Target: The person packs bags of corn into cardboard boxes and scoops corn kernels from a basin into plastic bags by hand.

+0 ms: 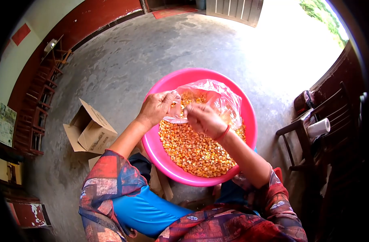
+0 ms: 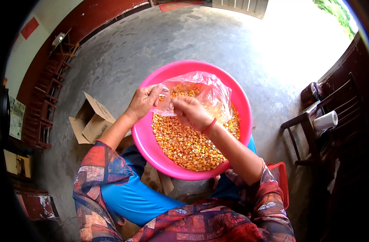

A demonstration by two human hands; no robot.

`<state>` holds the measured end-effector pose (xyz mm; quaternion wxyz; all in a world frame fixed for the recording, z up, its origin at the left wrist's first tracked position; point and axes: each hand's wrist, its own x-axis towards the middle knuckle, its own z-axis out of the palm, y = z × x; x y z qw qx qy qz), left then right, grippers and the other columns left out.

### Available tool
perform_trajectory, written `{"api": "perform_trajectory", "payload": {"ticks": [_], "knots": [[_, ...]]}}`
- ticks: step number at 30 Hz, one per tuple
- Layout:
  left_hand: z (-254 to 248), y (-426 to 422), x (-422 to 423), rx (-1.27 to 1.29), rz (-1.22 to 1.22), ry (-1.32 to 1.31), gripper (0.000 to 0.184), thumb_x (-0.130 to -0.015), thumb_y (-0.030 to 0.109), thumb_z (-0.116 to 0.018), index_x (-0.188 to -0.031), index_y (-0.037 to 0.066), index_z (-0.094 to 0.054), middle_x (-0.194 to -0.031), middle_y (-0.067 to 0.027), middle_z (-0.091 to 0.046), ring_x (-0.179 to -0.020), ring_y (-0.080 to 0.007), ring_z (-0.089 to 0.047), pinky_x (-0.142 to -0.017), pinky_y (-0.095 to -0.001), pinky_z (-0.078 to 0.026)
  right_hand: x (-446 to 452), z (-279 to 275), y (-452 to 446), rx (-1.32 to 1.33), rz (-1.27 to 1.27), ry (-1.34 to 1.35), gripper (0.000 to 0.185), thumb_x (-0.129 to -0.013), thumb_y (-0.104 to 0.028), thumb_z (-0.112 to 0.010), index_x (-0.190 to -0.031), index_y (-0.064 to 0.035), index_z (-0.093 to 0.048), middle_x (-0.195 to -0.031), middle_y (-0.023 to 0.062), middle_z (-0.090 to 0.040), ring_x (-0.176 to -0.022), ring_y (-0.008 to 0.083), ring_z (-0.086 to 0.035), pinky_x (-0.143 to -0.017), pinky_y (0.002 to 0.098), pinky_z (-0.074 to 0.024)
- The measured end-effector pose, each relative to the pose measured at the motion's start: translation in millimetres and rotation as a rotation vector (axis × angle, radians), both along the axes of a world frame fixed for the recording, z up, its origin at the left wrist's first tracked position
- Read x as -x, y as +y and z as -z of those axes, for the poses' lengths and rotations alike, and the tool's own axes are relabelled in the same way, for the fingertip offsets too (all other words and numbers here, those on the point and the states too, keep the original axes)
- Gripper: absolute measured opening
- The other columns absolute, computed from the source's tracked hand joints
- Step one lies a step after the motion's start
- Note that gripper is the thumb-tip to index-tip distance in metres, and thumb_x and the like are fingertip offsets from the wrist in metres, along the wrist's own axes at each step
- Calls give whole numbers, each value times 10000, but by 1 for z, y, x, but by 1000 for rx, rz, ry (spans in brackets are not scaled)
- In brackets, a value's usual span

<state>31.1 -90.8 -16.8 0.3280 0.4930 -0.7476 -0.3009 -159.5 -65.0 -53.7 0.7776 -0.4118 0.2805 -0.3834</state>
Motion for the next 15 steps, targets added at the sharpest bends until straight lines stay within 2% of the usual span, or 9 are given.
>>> {"api": "perform_trajectory", "payload": {"ticks": [3,6,8,10,11,12,14,15], "knots": [[-2,0,0,-8,-3,-14,390,-919,353,-446,-930,18,-645,-719,-112,-640,-626,-125,-580,-611,-279,-457,7,0,-31,-14,160,-112,196,-921,-230,-486,-812,-84,-558,-539,-71,-368,-416,36,-298,-366,192,-224],[-2,-1,-1,-51,-12,-59,392,-918,358,-447,-935,21,-648,-663,-95,-620,-586,-122,-563,-590,-281,-453,11,5,-53,-18,328,-107,198,-922,-184,-463,-797,-58,-550,-552,-55,-381,-412,40,-297,-364,193,-239],[0,-1,0,-42,2,1,391,-918,360,-448,-939,26,-651,-613,-68,-588,-558,-113,-542,-570,-281,-447,12,18,-66,-27,369,-122,177,-900,-164,-475,-777,-55,-541,-545,-36,-392,-415,60,-318,-370,212,-264],[-3,1,1,-37,-2,-12,390,-918,361,-449,-939,28,-652,-612,-63,-588,-561,-109,-541,-570,-280,-446,9,29,-75,-124,603,-63,138,-858,-141,-481,-756,-59,-526,-550,-11,-410,-444,95,-363,-402,236,-308],[-4,2,1,-32,-8,-26,389,-919,361,-449,-939,30,-653,-611,-59,-587,-564,-106,-540,-571,-279,-445,11,37,-79,-82,580,-36,119,-819,-149,-478,-741,-67,-513,-575,13,-440,-517,124,-417,-478,248,-345],[-4,1,1,-33,-8,-26,389,-919,361,-449,-939,30,-653,-611,-59,-587,-564,-106,-540,-571,-279,-445,15,45,-81,-82,580,-36,119,-819,-149,-478,-741,-67,-513,-575,13,-440,-517,124,-417,-478,248,-345],[-3,-1,-1,-74,-5,-37,391,-919,362,-447,-943,30,-652,-644,-73,-613,-565,-112,-547,-579,-277,-448,19,55,-86,-35,597,139,103,-841,-77,-435,-762,-67,-500,-633,39,-483,-552,141,-459,-487,256,-375],[-3,-1,-1,-72,-7,-36,391,-919,362,-447,-943,30,-652,-644,-73,-613,-565,-112,-547,-579,-277,-448,17,63,-84,93,609,22,113,-848,-79,-418,-760,-72,-490,-606,11,-436,-532,118,-412,-493,239,-344]]}}
